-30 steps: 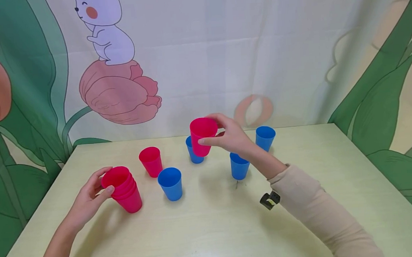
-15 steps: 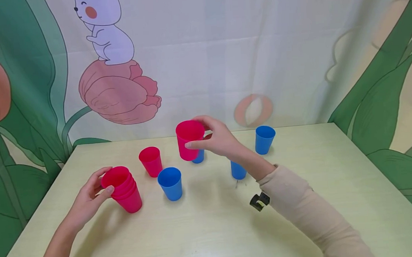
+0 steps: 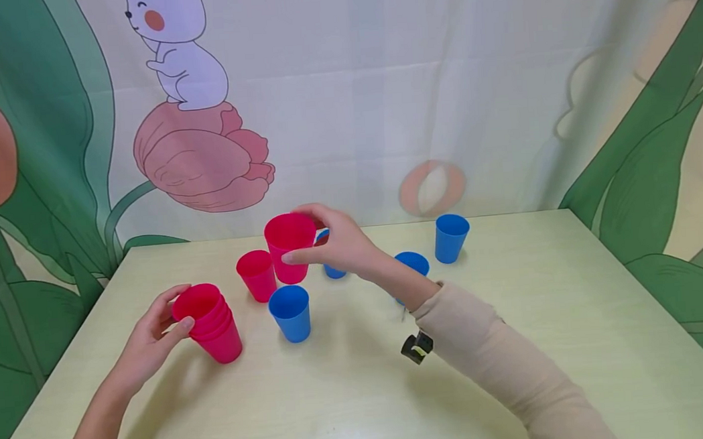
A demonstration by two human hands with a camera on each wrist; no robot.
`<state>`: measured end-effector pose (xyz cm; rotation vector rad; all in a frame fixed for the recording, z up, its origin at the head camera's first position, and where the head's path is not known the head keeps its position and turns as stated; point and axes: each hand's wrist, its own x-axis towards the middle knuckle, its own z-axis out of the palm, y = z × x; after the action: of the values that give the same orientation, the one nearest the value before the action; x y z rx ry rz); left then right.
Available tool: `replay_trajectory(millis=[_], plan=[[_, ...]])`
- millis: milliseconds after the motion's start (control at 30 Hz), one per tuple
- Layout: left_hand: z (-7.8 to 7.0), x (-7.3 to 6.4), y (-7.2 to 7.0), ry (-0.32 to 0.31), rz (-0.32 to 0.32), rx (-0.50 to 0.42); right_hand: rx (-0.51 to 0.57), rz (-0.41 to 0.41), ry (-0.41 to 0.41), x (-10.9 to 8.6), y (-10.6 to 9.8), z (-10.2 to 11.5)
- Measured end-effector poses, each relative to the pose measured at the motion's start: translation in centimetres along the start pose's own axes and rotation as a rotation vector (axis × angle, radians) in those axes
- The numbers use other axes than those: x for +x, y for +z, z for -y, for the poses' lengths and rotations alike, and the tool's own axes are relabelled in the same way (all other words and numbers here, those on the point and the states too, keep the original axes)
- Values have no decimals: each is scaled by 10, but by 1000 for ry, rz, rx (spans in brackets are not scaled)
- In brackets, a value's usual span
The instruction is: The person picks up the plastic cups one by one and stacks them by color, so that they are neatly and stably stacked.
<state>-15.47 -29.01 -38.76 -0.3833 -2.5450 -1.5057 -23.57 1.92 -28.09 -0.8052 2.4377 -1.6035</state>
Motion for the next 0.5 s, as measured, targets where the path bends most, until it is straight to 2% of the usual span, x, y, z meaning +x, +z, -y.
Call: replay_trajectory(millis=[500], plan=[[1, 0, -1, 5, 3, -11, 30, 72, -37, 14, 33, 15]])
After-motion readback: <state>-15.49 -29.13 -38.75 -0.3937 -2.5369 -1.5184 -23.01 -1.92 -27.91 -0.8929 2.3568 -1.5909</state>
